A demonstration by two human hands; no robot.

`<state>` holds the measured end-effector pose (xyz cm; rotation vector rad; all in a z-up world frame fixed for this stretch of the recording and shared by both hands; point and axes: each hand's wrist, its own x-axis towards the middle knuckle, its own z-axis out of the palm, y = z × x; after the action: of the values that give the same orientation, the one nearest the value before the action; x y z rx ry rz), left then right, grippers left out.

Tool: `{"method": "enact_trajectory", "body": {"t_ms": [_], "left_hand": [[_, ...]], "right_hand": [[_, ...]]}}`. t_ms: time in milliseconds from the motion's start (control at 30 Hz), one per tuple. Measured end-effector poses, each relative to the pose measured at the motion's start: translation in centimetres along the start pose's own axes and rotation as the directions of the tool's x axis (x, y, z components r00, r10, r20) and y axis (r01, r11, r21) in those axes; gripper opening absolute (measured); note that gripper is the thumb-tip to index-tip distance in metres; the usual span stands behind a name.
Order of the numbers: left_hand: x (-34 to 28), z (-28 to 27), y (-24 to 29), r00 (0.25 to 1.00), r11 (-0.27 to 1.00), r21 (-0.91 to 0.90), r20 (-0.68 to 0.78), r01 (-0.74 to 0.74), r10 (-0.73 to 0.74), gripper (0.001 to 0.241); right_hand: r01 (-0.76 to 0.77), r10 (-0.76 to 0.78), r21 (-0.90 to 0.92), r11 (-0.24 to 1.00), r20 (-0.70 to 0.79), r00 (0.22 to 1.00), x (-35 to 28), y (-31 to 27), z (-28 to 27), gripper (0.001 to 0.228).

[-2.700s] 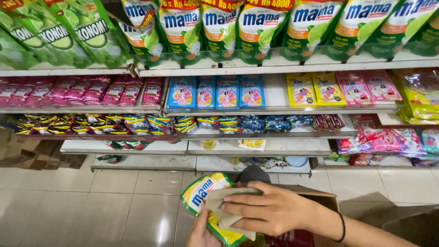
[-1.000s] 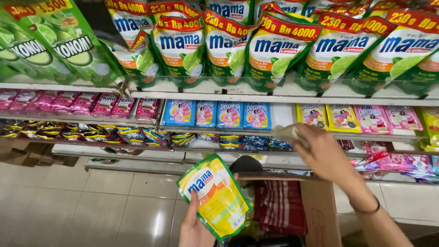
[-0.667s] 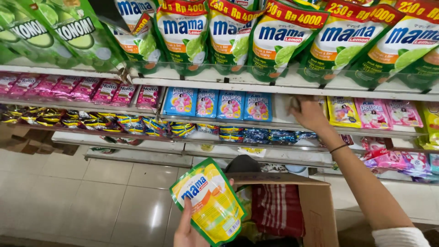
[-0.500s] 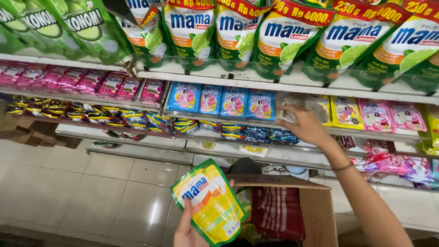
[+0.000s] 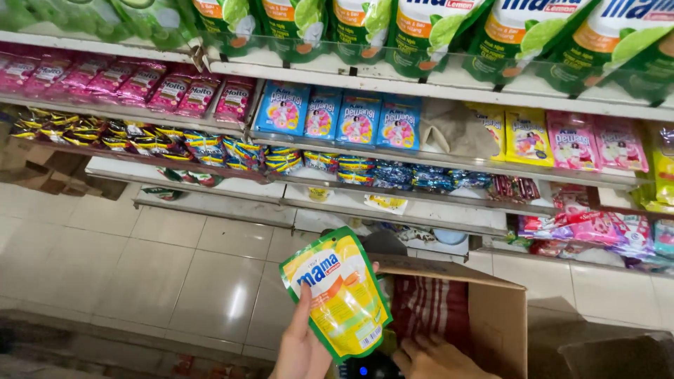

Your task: Wiping down pouches of dish soap with a cloth and arranging them on the store shelves.

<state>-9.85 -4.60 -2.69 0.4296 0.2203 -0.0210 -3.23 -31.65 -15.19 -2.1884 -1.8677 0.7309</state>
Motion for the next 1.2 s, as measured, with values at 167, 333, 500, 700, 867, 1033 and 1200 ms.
{"method": "enact_trajectory", "body": {"t_ms": [167,333,500,700,867,1033,1200], "left_hand": [[-2.1,0.8,-1.1,0.998,0.998,0.009,0.016,0.055,-0.055,0.072],[-3.9,2.1,-1.3,1.0,0.994,0.106,-0.002,0.01,-0.01,0.071],[-5.1,1.8,-1.8,0.999,0.99,0.133,-0.036,0.045,-0.041,0.072],[-4.8,3.7,-0.7,0.998,0.98,0.198,0.055,-0.022,0.011,0.073],[-4.9,3.2,-0.6,0.998,0.977,0.201,0.024,-0.068,0.064,0.073],[-5.1,3.1,-0.6,0.997,0.977,0.204,0.034,-0.068,0.062,0.073],[-5.1,2.8,-0.6,0.998,0.981,0.188,0.009,-0.056,0.055,0.073]], "right_hand": [[-0.127,0.133,-0.15,0.98,0.03,0.991,0.2,-2.9,2.4,0.036],[-0.114,0.099,-0.194,0.974,-0.085,0.992,-1.1,-3.9,6.4,0.033],[-0.142,0.124,-0.092,0.986,-0.18,0.976,-1.7,-6.9,4.7,0.04],[-0.328,0.343,0.182,0.927,-0.063,0.937,-3.0,-6.2,2.5,0.037],[-0.345,0.403,0.396,0.851,-0.069,0.913,-8.2,-3.4,5.3,0.05],[-0.329,0.48,0.418,0.847,-0.332,0.812,-11.8,-3.1,7.5,0.037],[-0.392,0.475,0.366,0.844,-0.169,0.864,-10.2,-5.1,3.1,0.036]]}}
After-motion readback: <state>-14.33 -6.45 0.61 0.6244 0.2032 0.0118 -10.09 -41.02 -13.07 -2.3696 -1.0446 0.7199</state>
